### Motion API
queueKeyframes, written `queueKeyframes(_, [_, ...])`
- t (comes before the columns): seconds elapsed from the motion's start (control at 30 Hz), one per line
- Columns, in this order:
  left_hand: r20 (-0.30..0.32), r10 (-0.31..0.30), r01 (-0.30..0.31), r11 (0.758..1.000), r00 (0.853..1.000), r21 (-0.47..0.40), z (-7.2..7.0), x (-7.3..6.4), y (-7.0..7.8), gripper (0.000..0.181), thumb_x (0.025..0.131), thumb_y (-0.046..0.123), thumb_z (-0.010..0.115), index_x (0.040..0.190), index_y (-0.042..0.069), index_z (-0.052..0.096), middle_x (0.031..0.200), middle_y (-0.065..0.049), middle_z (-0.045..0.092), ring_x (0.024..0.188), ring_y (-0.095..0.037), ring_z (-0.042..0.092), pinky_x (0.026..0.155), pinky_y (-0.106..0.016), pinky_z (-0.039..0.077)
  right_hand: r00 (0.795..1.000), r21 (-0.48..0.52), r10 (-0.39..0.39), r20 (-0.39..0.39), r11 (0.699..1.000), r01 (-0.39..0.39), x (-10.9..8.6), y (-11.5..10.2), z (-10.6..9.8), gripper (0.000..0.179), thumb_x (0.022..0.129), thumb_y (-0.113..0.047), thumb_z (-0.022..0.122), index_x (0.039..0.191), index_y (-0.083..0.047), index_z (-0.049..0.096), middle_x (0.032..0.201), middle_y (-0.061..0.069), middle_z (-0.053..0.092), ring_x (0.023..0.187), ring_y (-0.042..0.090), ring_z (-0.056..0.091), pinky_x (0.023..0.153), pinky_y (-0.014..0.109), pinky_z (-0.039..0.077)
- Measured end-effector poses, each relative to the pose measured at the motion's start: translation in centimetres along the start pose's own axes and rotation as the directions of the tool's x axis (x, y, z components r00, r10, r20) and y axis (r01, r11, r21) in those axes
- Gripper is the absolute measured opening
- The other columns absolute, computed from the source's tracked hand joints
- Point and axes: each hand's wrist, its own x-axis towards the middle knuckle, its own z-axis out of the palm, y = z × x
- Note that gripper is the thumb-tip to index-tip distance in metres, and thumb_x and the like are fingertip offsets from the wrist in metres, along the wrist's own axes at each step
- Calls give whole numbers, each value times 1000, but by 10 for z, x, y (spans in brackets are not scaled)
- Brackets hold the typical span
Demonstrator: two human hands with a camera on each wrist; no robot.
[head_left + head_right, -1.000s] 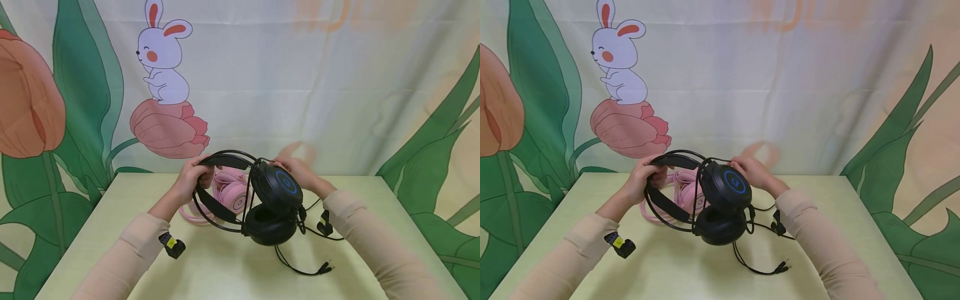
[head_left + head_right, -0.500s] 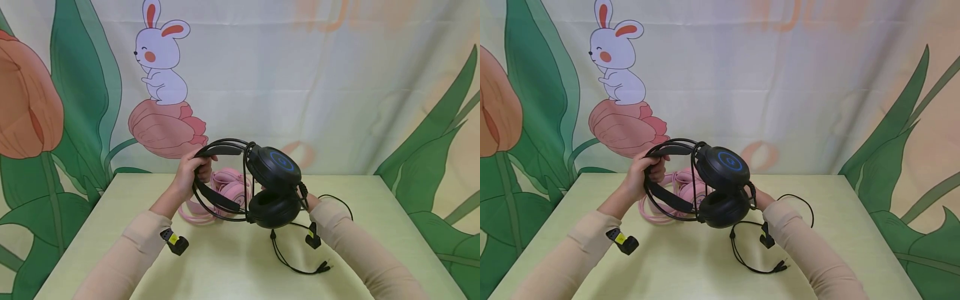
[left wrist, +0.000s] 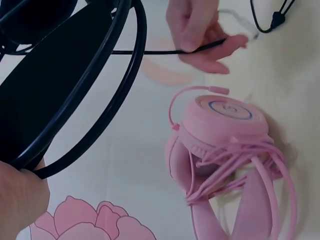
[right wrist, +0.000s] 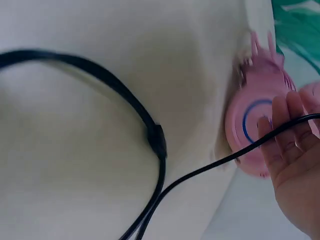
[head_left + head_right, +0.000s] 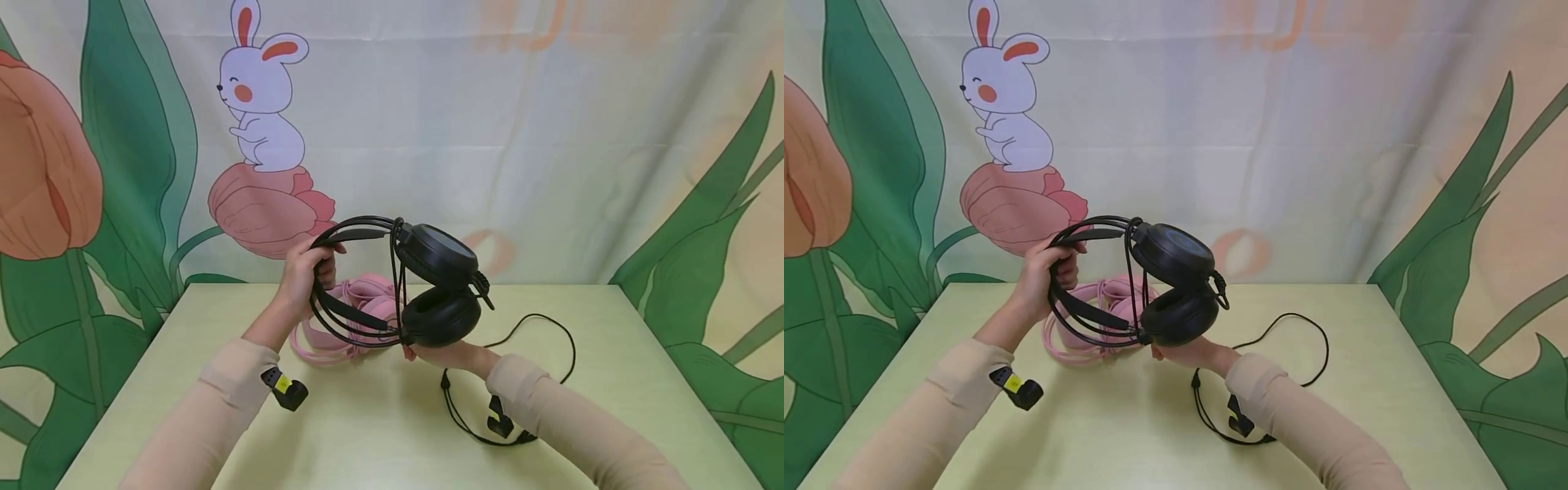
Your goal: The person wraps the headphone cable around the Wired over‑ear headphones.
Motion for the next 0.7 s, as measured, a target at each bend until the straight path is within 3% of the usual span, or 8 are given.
queueKeyframes(0.03, [-14,-5,5,1000,1000,5,-1,0,0,21,87,4,36,79,4,56,53,4,27,42,-9,21,41,-24,15,998,40,55,21,998,-56,5,-20,0,21,96,-6,38,91,1,57,75,14,60,66,22,57,62,28,49])
queueKeyframes(0.07, [-29,-8,8,1000,1000,10,-3,1,-1,20,87,5,36,80,3,55,53,4,27,42,-9,21,40,-24,15,996,188,92,-8,978,-89,9,-35,-1,17,95,-7,43,90,0,57,71,15,59,61,22,55,58,27,47])
queueKeyframes(0.17, [-73,-11,13,999,997,34,-7,2,-2,18,88,5,39,81,2,54,52,4,27,41,-8,23,39,-22,18,982,110,188,-17,977,-185,13,-77,-4,19,96,-6,41,94,-5,60,64,14,57,54,18,50,51,21,40])
queueKeyframes(0.27, [-107,-15,22,998,994,66,-12,4,-5,17,89,7,40,82,2,55,52,4,27,41,-8,24,39,-21,21,974,7,225,9,974,-225,13,-89,-5,23,98,-10,37,98,-6,60,61,7,53,52,11,44,49,20,34])
queueKeyframes(0.43, [-159,-36,50,995,987,84,-18,8,-10,16,89,8,42,84,1,54,51,5,28,42,-7,24,39,-21,22,961,-114,271,53,958,-264,11,-92,-3,26,100,-18,34,103,-15,60,59,-9,46,52,2,41,54,20,34])
queueKeyframes(0.7, [-214,-53,78,991,975,111,-20,10,-15,16,89,10,43,87,-1,54,49,6,27,42,-7,24,40,-22,21,959,-188,279,46,946,-266,10,-112,-4,28,100,-18,33,103,-17,61,57,-11,43,50,1,40,57,20,36])
